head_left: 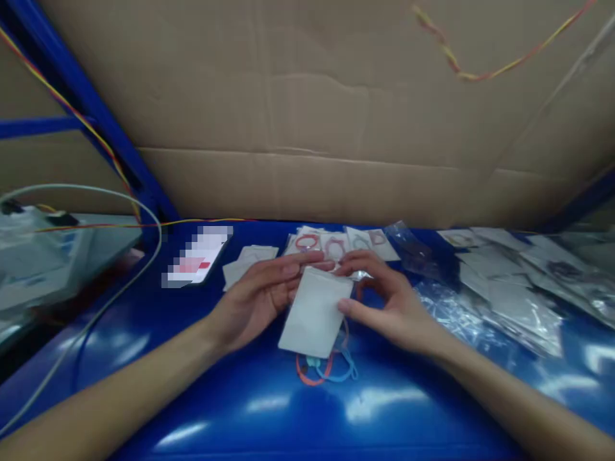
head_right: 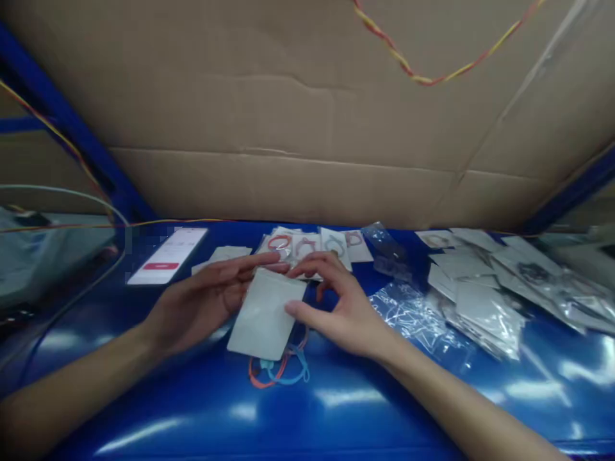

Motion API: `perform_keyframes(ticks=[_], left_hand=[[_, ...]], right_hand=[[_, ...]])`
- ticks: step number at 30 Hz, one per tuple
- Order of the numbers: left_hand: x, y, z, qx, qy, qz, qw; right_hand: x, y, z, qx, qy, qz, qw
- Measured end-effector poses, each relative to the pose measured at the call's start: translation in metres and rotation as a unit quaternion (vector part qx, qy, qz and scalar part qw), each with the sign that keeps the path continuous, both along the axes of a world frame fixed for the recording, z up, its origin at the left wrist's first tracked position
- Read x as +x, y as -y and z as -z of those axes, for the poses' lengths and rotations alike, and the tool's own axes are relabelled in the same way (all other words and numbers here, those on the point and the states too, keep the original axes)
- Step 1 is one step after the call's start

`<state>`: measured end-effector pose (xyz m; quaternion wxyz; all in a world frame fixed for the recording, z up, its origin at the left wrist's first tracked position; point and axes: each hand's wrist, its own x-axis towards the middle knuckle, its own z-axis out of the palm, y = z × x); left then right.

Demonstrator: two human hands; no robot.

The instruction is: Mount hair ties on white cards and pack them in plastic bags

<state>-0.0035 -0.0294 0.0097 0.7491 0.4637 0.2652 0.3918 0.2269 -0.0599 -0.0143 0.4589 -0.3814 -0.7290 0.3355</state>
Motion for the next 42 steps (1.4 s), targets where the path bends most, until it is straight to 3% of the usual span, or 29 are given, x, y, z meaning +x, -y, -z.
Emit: perform_keyframes(ticks=[6,15,19,24,27,31,33,35,42], left_hand=[[0.0,0.0,0.002,0.023,0.007,0.034,0.999],[-0.001,0.0,0.003,0.02,0.002,0.036,0.999],[-0.001,0.0,0.001,0.026,0.003,0.004,1.0],[-0.002,-0.003,0.004,0.077,-0.022,-0.036,0.996],[-0.002,-0.003,0.008,0.198,-0.082,-0.079,0.973],[-0.003,0.003,0.012,0.384,-0.2,-0.152,0.888],[-0.004,0.005,0.012,0.452,-0.249,-0.154,0.842],[-0.004,0.006,0.01,0.479,-0.283,-0.148,0.818],[-0.002,0.003,0.008,0.43,-0.293,-0.15,0.84]], right_hand=[[-0.002,0.002,-0.004,-0.017,0.011,-0.063,0.998],[-0.001,0.004,-0.004,0.018,0.016,-0.03,0.999],[-0.002,0.005,-0.001,-0.024,-0.033,-0.015,0.999],[-0.004,0.006,0.0,-0.157,-0.114,-0.052,0.98],[-0.004,0.006,-0.001,-0.155,-0.118,-0.032,0.98],[-0.004,0.005,-0.002,-0.098,-0.122,0.017,0.988],[-0.004,0.006,-0.002,-0.07,-0.1,0.023,0.992],[-0.004,0.007,-0.001,-0.044,-0.07,0.019,0.996],[-0.001,0.009,0.007,0.087,0.032,0.034,0.995]])
